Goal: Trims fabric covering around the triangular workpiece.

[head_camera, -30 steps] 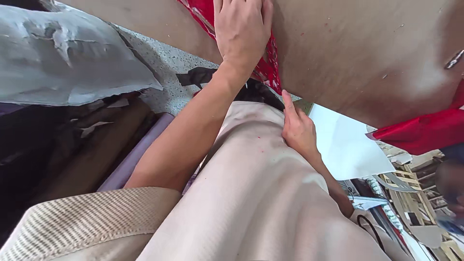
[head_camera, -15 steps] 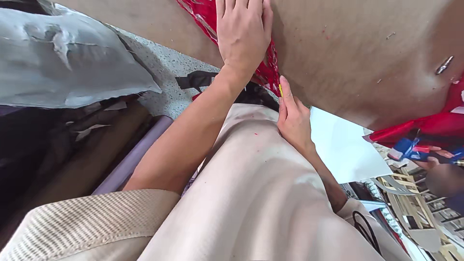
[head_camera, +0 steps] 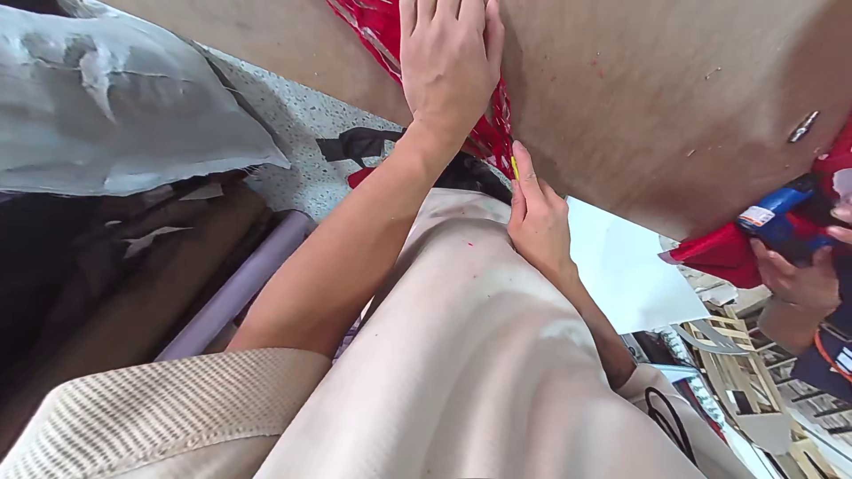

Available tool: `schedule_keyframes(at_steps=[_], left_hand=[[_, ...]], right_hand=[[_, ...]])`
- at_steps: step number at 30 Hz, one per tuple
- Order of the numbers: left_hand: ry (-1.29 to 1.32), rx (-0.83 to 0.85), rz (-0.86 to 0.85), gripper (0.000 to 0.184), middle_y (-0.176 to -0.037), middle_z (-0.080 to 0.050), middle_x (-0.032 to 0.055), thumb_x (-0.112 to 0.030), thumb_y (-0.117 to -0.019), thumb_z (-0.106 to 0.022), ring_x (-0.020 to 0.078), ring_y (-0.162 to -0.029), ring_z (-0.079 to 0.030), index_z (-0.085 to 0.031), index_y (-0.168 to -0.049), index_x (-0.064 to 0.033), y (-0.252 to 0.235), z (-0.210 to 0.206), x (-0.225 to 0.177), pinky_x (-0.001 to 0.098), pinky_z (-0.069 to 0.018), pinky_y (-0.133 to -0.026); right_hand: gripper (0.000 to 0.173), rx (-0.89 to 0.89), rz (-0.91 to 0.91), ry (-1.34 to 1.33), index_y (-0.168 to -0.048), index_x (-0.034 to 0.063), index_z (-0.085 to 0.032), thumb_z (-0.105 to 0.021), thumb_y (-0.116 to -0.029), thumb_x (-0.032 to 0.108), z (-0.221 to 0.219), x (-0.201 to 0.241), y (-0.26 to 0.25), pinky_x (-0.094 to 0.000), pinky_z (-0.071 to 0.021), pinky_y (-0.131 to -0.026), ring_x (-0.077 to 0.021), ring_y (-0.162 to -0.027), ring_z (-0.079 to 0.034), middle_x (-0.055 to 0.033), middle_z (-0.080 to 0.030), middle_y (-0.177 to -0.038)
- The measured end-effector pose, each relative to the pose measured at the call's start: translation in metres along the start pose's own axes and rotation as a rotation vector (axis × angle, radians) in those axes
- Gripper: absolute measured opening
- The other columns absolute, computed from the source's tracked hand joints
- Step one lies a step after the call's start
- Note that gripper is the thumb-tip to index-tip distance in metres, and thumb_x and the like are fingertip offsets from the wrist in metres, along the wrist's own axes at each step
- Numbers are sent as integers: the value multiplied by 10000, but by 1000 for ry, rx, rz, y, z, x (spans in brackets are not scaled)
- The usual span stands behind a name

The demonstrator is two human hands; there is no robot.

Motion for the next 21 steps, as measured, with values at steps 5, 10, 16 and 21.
schedule_keyframes(at_steps=[5,10,16,21], left_hand=[[8,-6,2,330,-866,-744,18,-355,-1007,-533,213,-903,-699,-751,-885,-140,0,0,0,425,-487,-878],[-11,69,18,381,-948,-749,32,-367,-1028,-481,224,-1003,-687,-737,-880,-126,-2,-4,1,443,-463,-952],[7,53,7,400,-994,-747,36,-362,-1031,-482,233,-1056,-669,-728,-835,-116,-2,-4,1,441,-449,-984],[5,36,5,398,-962,-745,49,-349,-1026,-492,229,-1016,-683,-716,-806,-105,-2,-4,2,441,-449,-994]], right_hand=[[589,39,-16,46,-1615,276,-363,-476,-1048,161,-3,-1,2,-423,-523,-511,-258,-602,-631,-116,-665,-858],[676,99,-53,143,-1633,337,-294,-478,-1019,123,-5,-1,4,-431,-500,-477,-265,-577,-618,-115,-646,-862],[707,133,-57,161,-1635,351,-279,-483,-999,120,-7,-4,5,-432,-509,-495,-275,-589,-627,-118,-647,-856],[644,109,-43,148,-1624,347,-320,-452,-1028,143,-7,-7,8,-425,-509,-495,-265,-575,-618,-109,-642,-824]])
Point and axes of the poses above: each hand's wrist, its own y-axis away from the middle knuckle, its own z-axis out of the back of the hand, x = y × z, the point moved 9 cm from there along -y, towards the middle knuckle
